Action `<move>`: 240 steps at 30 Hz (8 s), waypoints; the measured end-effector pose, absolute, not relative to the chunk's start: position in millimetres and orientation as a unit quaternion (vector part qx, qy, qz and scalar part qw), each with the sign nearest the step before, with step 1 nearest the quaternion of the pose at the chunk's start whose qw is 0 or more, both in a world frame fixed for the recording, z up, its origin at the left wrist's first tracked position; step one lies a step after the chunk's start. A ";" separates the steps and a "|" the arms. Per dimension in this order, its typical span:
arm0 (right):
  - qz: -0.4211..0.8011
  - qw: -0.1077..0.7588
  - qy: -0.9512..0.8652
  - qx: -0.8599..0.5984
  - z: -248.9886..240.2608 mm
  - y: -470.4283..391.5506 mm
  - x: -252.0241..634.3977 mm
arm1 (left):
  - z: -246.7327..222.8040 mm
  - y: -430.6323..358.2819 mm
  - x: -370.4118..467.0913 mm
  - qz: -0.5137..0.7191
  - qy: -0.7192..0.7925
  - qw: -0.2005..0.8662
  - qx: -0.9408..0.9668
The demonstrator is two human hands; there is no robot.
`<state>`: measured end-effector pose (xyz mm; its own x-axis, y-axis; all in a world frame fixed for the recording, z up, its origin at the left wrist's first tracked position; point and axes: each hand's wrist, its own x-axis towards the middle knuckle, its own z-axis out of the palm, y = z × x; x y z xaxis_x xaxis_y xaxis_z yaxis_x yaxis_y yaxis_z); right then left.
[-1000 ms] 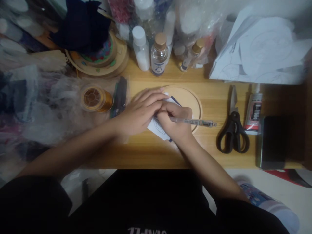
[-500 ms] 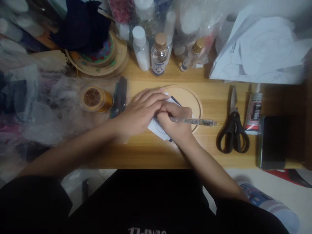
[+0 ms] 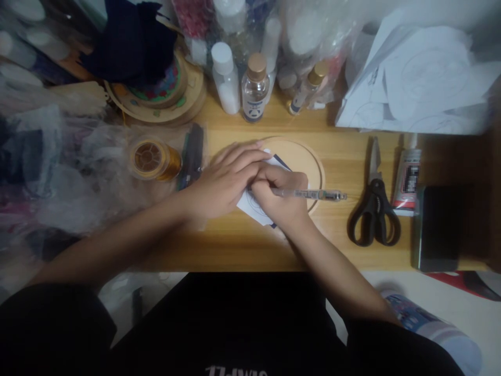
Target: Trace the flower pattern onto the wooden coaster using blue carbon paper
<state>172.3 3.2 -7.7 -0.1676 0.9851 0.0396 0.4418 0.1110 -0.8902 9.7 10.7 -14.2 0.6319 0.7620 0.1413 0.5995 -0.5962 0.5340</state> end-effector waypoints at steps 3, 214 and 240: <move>0.390 0.354 -0.659 -0.537 -7.6 4.0 172.3 | -13.7 10.7 9.7 0.176 0.390 0.225 0.875; 0.482 0.396 -0.558 -0.547 4.4 12.8 171.9 | -12.6 10.9 7.4 0.149 0.383 0.202 0.889; 0.468 0.368 -0.584 -0.551 -2.7 11.6 176.0 | -10.3 12.1 6.8 0.167 0.386 0.231 0.877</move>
